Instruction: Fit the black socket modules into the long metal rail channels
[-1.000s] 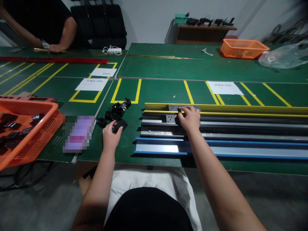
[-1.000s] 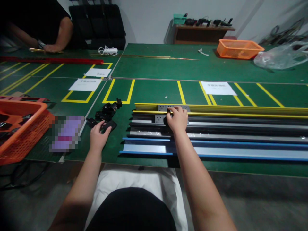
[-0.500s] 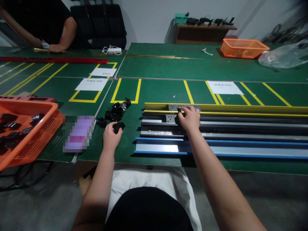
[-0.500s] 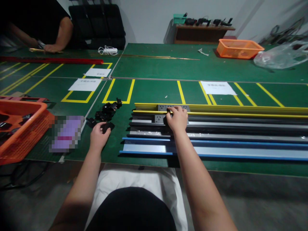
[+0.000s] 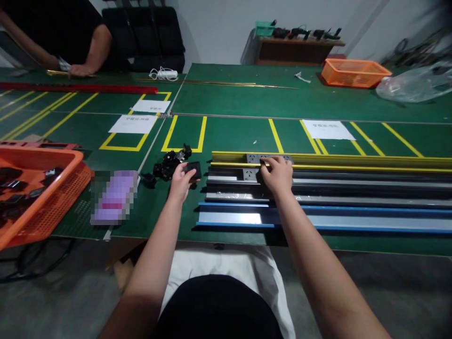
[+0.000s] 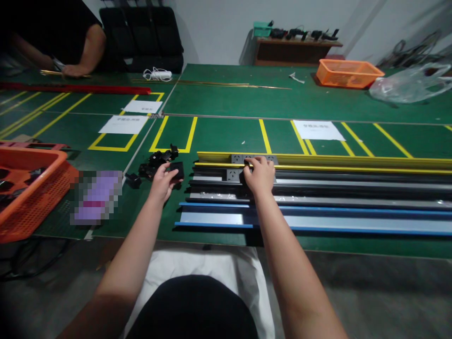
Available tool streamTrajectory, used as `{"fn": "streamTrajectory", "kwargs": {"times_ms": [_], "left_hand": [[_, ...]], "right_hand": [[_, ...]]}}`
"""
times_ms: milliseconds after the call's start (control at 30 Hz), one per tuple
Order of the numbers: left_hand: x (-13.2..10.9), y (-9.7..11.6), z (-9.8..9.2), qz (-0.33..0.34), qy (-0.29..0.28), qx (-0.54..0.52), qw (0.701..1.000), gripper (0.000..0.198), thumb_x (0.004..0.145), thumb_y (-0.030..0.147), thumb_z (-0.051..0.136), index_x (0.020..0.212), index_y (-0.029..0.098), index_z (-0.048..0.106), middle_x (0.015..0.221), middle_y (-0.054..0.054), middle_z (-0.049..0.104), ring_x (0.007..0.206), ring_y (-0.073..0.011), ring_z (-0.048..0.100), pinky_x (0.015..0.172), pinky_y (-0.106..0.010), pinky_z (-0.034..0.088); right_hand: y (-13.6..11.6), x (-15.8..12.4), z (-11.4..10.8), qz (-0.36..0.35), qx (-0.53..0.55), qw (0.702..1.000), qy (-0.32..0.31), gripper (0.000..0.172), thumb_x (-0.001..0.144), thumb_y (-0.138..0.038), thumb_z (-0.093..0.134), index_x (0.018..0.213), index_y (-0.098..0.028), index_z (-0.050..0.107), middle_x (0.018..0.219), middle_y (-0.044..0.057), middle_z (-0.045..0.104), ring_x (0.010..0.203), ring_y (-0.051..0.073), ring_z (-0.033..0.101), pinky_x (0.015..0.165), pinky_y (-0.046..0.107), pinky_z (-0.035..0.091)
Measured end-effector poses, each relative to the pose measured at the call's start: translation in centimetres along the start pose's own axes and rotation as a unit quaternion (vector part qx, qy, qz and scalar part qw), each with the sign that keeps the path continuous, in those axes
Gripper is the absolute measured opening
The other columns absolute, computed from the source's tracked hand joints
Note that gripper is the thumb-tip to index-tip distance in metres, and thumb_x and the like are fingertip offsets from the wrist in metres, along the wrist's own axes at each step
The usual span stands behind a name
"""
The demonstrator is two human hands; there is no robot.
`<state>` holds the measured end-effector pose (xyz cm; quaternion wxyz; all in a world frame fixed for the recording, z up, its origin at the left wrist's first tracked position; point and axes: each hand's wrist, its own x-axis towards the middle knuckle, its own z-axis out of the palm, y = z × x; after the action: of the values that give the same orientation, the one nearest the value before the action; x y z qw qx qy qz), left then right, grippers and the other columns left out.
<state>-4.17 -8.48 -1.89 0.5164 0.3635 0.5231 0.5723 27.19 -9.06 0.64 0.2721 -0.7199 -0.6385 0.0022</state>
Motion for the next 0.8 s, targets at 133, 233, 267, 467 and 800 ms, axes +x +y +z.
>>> {"fn": "streamTrajectory", "kwargs": {"times_ms": [133, 233, 267, 467, 800], "left_hand": [[0.9, -0.6, 0.9, -0.014, -0.009, -0.03, 0.999, 0.037, 0.068, 0.026, 0.072, 0.099, 0.019, 0.051, 0.087, 0.0, 0.066, 0.069, -0.0123, 0.067, 0.056, -0.023, 0.057], [1.1, -1.5, 0.9, -0.014, -0.018, -0.024, 0.999, 0.038, 0.068, 0.031, 0.074, 0.096, 0.018, 0.05, 0.082, 0.001, 0.065, 0.057, -0.0106, 0.064, 0.048, -0.021, 0.054], [1.1, -1.7, 0.9, -0.016, -0.027, -0.019, 0.999, 0.039, 0.068, 0.032, 0.074, 0.096, 0.017, 0.05, 0.08, 0.001, 0.065, 0.053, -0.0102, 0.063, 0.045, -0.021, 0.052], [1.1, -2.1, 0.8, -0.016, -0.07, 0.023, 0.997, 0.04, 0.07, 0.037, 0.074, 0.095, 0.016, 0.052, 0.072, 0.0, 0.065, 0.044, -0.0104, 0.059, 0.04, -0.022, 0.048], [1.2, -2.4, 0.8, -0.005, -0.084, 0.038, 0.996, 0.033, 0.073, 0.035, 0.071, 0.094, 0.014, 0.057, 0.066, -0.001, 0.066, 0.043, -0.0116, 0.058, 0.04, -0.023, 0.048]], "right_hand": [[-0.1, 0.0, 0.0, -0.001, 0.0, 1.0, 0.003, 0.036, 0.083, -0.032, 0.051, 0.112, -0.027, 0.073, 0.116, 0.009, 0.062, 0.102, 0.03, 0.045, 0.087, 0.045, 0.039], [0.0, 0.0, 0.0, -0.003, 0.001, 1.0, 0.005, 0.036, 0.083, -0.032, 0.051, 0.111, -0.028, 0.073, 0.116, 0.009, 0.062, 0.102, 0.03, 0.046, 0.087, 0.044, 0.039], [0.0, 0.0, 0.0, -0.003, 0.001, 1.0, 0.006, 0.036, 0.083, -0.032, 0.051, 0.111, -0.028, 0.073, 0.116, 0.008, 0.062, 0.103, 0.03, 0.046, 0.088, 0.044, 0.039], [0.2, 0.2, 0.3, -0.003, 0.005, 1.0, 0.006, 0.036, 0.084, -0.033, 0.051, 0.11, -0.027, 0.073, 0.115, 0.01, 0.063, 0.104, 0.031, 0.045, 0.087, 0.046, 0.038], [0.2, 0.2, 0.3, -0.002, 0.003, 1.0, 0.008, 0.035, 0.084, -0.034, 0.051, 0.11, -0.027, 0.073, 0.115, 0.009, 0.063, 0.104, 0.031, 0.045, 0.089, 0.046, 0.038]]}}
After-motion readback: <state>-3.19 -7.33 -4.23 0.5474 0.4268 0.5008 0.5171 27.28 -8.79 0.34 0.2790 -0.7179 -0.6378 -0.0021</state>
